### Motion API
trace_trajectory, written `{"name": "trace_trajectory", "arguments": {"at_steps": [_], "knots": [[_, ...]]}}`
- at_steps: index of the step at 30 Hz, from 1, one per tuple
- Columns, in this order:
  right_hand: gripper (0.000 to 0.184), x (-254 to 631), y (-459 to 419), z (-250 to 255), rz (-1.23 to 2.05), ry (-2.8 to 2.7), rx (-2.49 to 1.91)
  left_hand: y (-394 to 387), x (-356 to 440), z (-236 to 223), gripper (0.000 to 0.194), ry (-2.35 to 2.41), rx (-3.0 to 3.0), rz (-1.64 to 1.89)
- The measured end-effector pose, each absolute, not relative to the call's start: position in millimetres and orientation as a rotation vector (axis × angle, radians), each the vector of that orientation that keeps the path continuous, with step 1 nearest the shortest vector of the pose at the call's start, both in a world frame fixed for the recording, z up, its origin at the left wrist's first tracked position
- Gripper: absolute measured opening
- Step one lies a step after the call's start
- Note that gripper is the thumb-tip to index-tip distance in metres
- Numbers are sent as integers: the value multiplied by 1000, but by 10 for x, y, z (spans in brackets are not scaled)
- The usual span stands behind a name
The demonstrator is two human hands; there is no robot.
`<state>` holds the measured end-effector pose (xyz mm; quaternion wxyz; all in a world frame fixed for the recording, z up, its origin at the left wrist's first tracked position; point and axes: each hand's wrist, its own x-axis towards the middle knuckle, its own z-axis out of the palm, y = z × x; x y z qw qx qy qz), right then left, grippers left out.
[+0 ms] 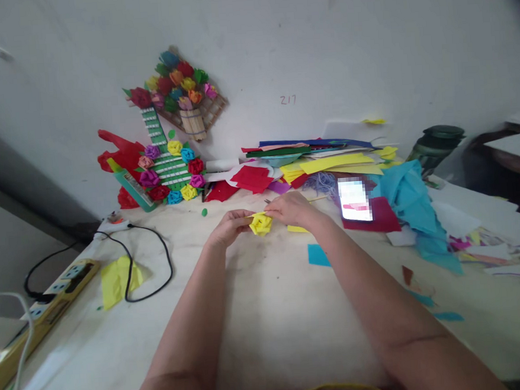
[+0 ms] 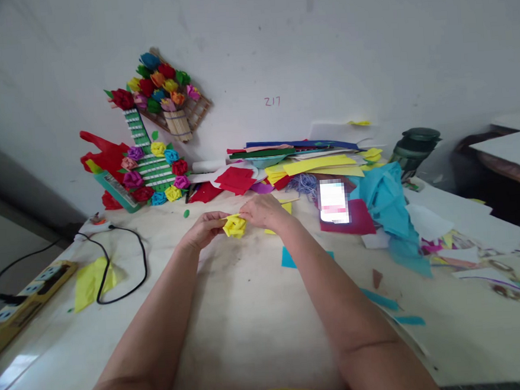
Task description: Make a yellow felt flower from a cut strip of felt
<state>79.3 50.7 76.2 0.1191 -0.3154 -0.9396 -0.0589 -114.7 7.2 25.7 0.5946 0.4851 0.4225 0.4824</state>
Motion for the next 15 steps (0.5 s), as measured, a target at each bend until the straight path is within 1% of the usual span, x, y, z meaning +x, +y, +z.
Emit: {"name": "trace_trajectory", "arguments": {"at_steps": [5,15], "knots": [[34,829,512,792,-183,-2754,-979,88,-1176,224,22,1030,1137,1140],[31,949,592,824,-151,-2732,-1060,107,-1200,194,22,1059,1096,1248]]}}
